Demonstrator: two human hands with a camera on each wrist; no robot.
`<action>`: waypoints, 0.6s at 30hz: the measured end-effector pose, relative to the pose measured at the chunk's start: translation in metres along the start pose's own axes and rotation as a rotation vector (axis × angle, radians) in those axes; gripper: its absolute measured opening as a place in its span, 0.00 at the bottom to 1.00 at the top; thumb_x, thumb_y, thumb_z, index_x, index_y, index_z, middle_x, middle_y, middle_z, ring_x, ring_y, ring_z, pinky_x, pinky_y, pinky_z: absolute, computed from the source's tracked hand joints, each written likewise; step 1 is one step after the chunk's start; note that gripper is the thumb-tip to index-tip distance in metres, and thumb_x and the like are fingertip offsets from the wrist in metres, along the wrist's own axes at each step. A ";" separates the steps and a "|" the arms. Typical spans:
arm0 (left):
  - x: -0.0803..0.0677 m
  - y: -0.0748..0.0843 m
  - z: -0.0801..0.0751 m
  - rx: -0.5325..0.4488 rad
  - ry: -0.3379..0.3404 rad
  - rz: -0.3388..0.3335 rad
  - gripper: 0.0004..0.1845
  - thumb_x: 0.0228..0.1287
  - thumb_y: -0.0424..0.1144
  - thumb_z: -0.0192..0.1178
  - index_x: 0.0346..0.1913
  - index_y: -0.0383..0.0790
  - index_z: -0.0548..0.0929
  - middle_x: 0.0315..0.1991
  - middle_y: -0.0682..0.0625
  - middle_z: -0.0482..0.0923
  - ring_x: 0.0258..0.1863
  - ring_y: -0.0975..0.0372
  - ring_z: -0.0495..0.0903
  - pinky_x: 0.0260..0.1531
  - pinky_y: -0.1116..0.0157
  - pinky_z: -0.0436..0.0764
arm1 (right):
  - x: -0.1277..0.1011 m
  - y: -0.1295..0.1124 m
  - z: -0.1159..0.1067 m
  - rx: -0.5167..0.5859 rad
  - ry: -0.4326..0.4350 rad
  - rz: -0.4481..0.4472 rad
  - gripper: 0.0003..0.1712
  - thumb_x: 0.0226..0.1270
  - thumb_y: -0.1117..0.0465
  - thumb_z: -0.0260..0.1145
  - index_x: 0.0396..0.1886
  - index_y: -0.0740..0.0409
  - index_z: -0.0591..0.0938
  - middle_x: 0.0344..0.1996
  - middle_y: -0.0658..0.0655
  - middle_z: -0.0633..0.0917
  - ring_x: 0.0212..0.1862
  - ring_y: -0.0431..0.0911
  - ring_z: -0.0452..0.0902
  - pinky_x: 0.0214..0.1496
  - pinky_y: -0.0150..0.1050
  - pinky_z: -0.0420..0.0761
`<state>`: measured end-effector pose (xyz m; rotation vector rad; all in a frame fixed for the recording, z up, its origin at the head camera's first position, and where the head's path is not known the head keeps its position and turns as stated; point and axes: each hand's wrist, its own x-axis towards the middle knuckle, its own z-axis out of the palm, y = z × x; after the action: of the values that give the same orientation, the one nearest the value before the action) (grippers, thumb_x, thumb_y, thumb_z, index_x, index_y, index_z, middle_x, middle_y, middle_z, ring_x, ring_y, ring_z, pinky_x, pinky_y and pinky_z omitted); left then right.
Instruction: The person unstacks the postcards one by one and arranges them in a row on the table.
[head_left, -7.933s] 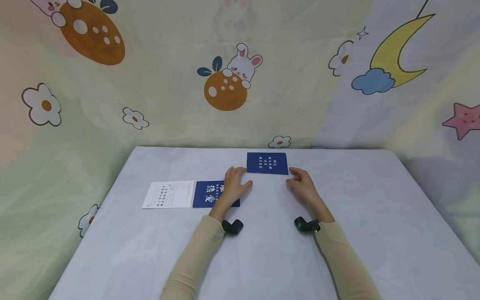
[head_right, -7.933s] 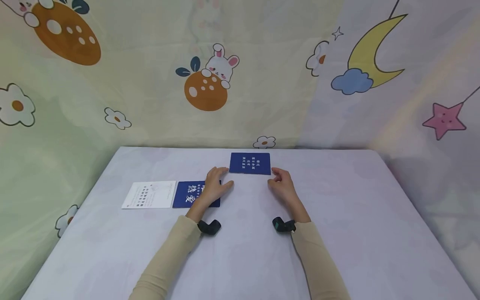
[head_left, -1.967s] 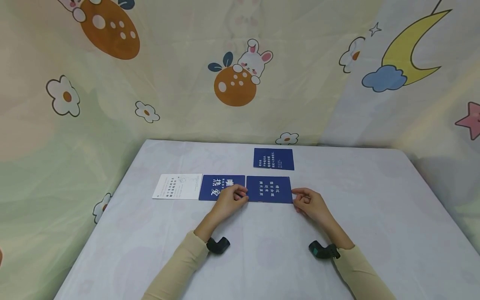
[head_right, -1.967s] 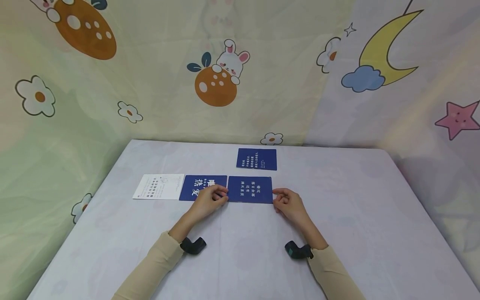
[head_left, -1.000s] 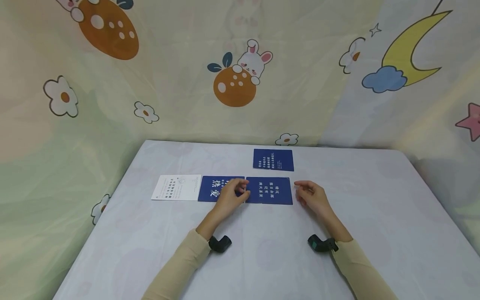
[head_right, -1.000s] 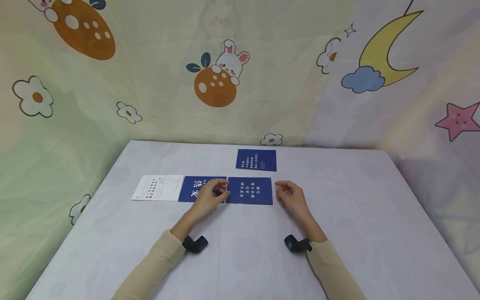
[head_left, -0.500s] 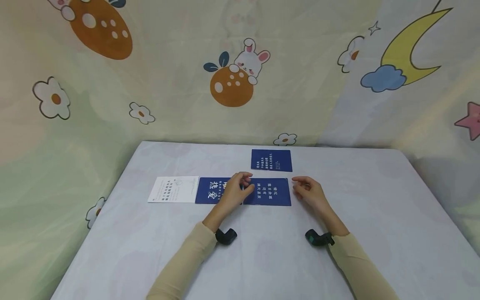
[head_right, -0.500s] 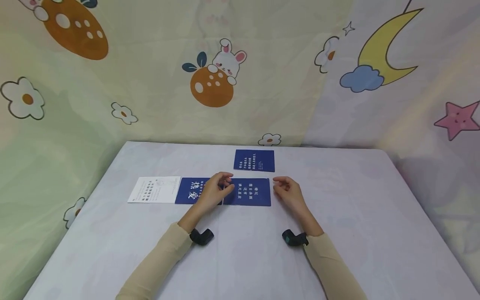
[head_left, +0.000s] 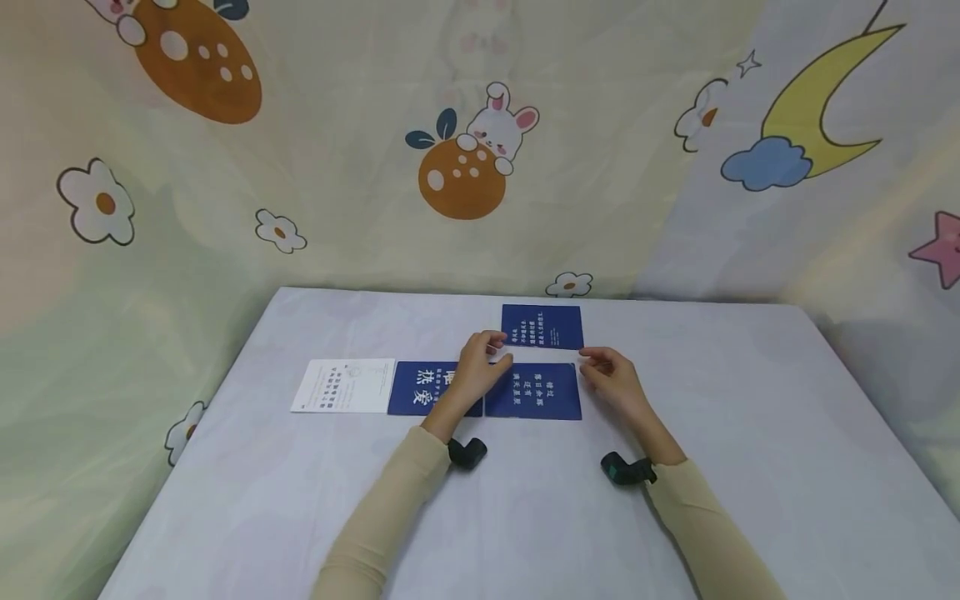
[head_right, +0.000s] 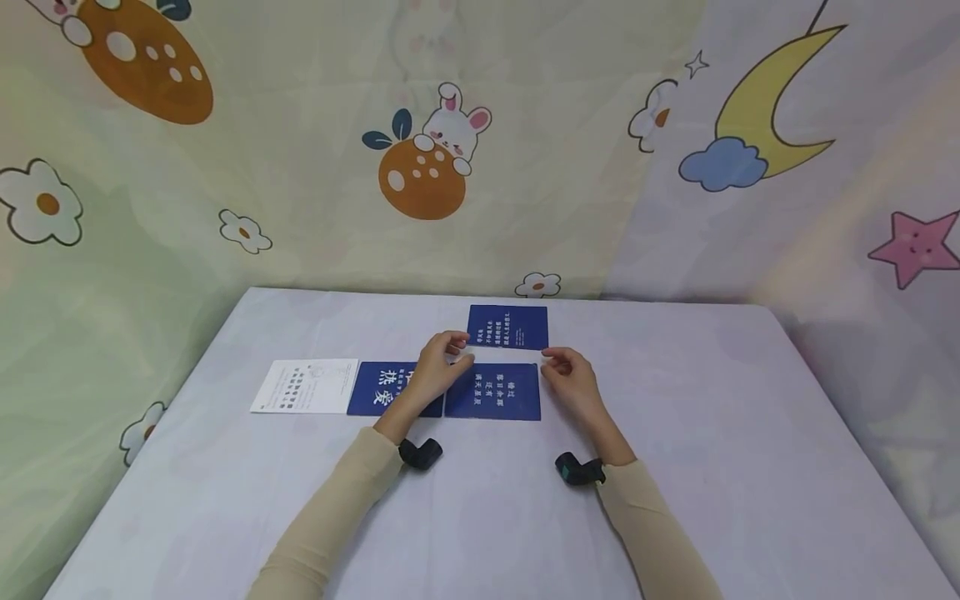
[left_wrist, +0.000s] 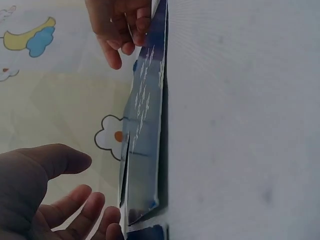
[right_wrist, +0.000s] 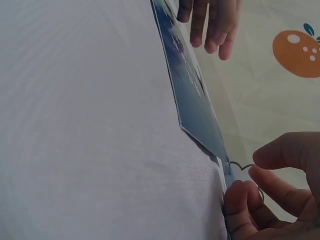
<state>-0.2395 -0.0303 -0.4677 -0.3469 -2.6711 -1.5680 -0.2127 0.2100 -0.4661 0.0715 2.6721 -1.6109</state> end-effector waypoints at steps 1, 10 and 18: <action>0.001 0.000 0.001 0.001 -0.001 -0.002 0.21 0.63 0.33 0.62 0.58 0.31 0.75 0.48 0.40 0.74 0.49 0.51 0.75 0.54 0.56 0.76 | 0.001 0.000 0.000 -0.002 0.008 -0.005 0.19 0.70 0.66 0.58 0.58 0.68 0.76 0.43 0.64 0.77 0.39 0.49 0.72 0.32 0.26 0.75; 0.004 -0.011 0.008 0.016 0.014 -0.044 0.25 0.63 0.35 0.62 0.61 0.30 0.74 0.50 0.39 0.72 0.49 0.51 0.73 0.54 0.55 0.74 | 0.011 0.002 0.002 -0.037 0.095 -0.032 0.22 0.65 0.69 0.59 0.59 0.72 0.75 0.49 0.69 0.76 0.47 0.55 0.74 0.36 0.23 0.71; 0.008 -0.017 0.008 0.049 0.019 -0.031 0.28 0.62 0.36 0.63 0.63 0.27 0.72 0.56 0.37 0.68 0.52 0.50 0.70 0.57 0.53 0.71 | 0.018 0.008 0.003 -0.111 0.033 -0.040 0.27 0.67 0.67 0.60 0.63 0.76 0.71 0.53 0.72 0.70 0.44 0.52 0.69 0.42 0.33 0.69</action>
<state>-0.2497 -0.0298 -0.4856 -0.2891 -2.7074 -1.5029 -0.2301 0.2115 -0.4753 0.0434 2.8000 -1.4804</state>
